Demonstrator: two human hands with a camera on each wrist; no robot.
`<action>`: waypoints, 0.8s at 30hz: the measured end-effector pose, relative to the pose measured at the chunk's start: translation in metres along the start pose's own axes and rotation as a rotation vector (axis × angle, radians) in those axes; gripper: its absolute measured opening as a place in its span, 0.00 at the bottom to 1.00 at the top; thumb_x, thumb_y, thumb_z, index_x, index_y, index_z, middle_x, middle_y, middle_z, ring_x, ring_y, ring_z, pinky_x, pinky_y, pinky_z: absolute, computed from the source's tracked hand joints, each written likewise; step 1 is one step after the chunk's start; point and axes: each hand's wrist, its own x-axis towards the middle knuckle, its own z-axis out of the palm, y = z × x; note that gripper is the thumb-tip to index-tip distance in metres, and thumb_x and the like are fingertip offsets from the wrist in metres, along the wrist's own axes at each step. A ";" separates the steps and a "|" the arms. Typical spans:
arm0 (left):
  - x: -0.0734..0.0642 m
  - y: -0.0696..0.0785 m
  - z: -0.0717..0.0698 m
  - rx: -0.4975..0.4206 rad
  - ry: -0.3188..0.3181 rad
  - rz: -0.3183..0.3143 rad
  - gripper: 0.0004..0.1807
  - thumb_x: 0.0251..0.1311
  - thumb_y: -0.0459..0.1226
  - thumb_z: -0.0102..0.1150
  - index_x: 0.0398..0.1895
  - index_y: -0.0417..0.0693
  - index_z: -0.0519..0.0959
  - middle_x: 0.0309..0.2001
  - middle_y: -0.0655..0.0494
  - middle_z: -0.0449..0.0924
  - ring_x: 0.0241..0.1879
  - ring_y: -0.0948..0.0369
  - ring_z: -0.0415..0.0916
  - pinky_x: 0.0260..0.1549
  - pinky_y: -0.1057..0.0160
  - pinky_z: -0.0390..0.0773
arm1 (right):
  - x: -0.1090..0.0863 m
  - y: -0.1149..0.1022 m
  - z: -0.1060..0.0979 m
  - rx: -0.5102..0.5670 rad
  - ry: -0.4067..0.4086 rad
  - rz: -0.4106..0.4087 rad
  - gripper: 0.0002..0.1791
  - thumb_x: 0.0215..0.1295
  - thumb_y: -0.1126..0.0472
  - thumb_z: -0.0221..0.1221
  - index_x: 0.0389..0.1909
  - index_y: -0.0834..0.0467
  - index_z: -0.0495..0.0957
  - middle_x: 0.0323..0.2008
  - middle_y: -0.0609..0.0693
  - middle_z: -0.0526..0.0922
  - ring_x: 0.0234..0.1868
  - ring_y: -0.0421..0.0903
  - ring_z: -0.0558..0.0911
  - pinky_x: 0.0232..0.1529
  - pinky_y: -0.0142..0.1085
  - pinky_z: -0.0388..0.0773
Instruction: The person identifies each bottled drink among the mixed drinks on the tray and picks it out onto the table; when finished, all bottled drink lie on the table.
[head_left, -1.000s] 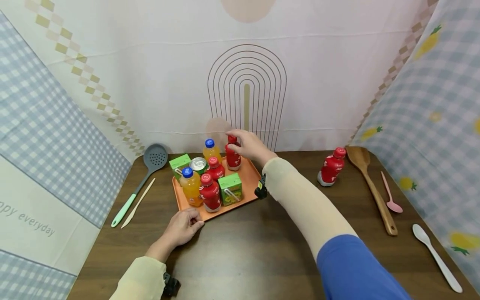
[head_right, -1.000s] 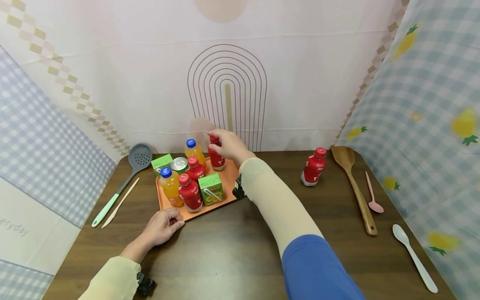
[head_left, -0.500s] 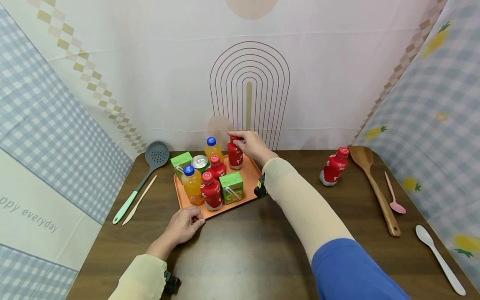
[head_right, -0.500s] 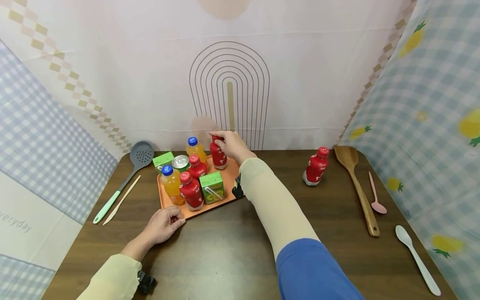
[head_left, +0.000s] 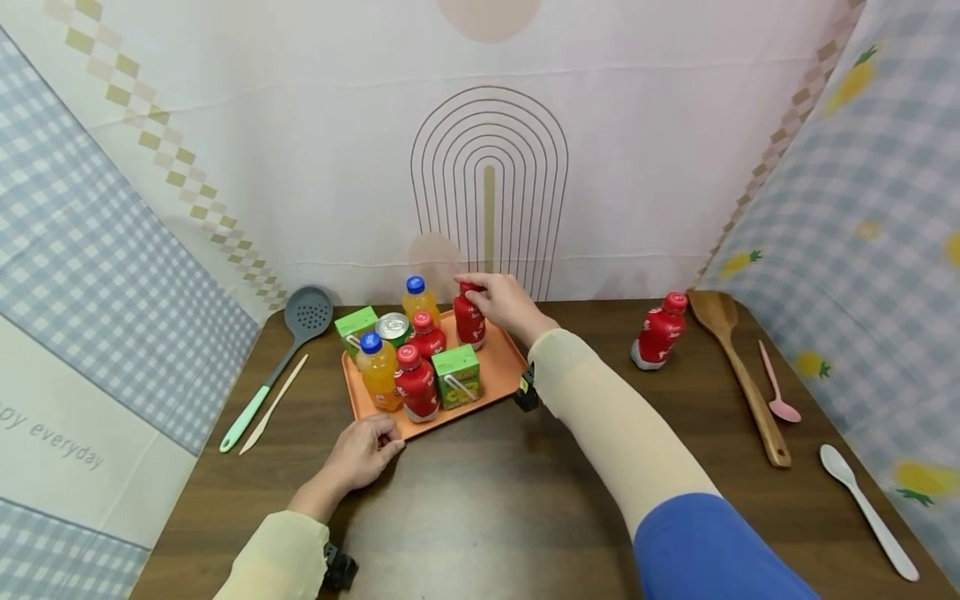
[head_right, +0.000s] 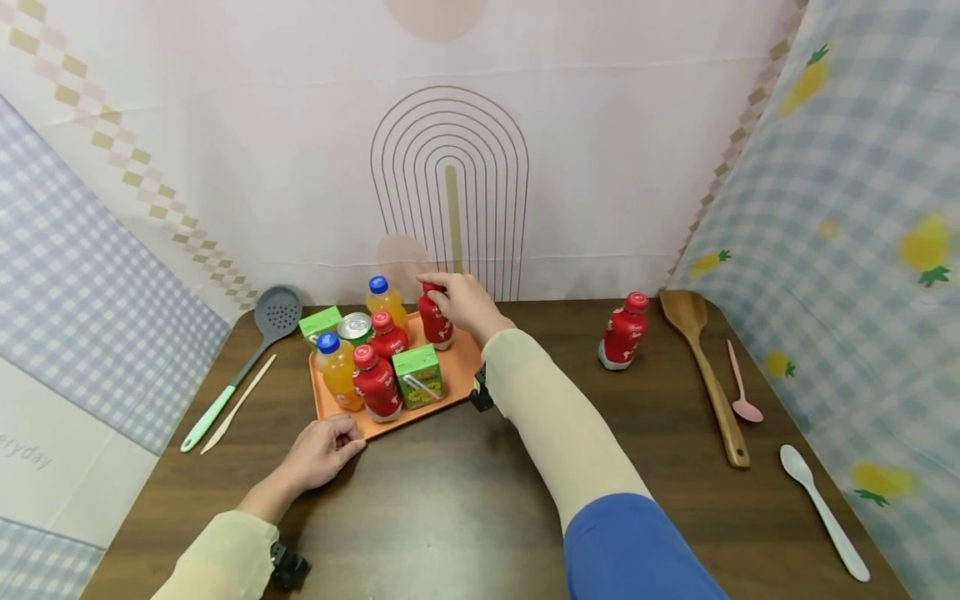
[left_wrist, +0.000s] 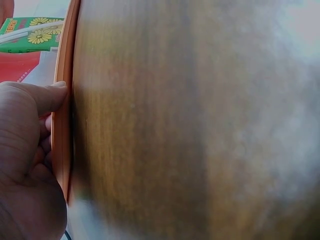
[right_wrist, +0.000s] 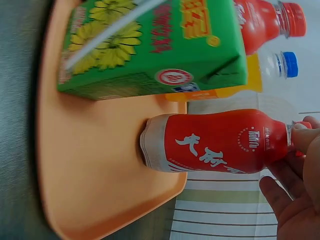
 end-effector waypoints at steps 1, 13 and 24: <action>0.000 0.000 0.000 0.001 0.000 0.003 0.12 0.55 0.36 0.68 0.20 0.58 0.75 0.22 0.68 0.67 0.25 0.67 0.65 0.26 0.66 0.67 | -0.003 0.000 0.000 -0.009 0.002 -0.005 0.22 0.70 0.58 0.55 0.64 0.41 0.72 0.59 0.50 0.77 0.48 0.43 0.80 0.44 0.36 0.78; -0.001 -0.001 0.001 0.004 -0.008 0.004 0.12 0.56 0.36 0.68 0.21 0.59 0.74 0.23 0.68 0.68 0.25 0.67 0.66 0.27 0.66 0.68 | -0.033 0.005 -0.001 -0.068 0.027 -0.050 0.22 0.71 0.56 0.55 0.64 0.40 0.72 0.58 0.47 0.78 0.48 0.41 0.79 0.45 0.36 0.78; -0.002 0.000 0.002 -0.007 -0.001 -0.019 0.13 0.56 0.37 0.68 0.20 0.59 0.74 0.22 0.67 0.68 0.24 0.66 0.66 0.26 0.66 0.67 | -0.054 0.005 -0.005 -0.112 0.042 -0.068 0.21 0.71 0.54 0.54 0.64 0.40 0.72 0.58 0.46 0.78 0.52 0.41 0.78 0.50 0.39 0.76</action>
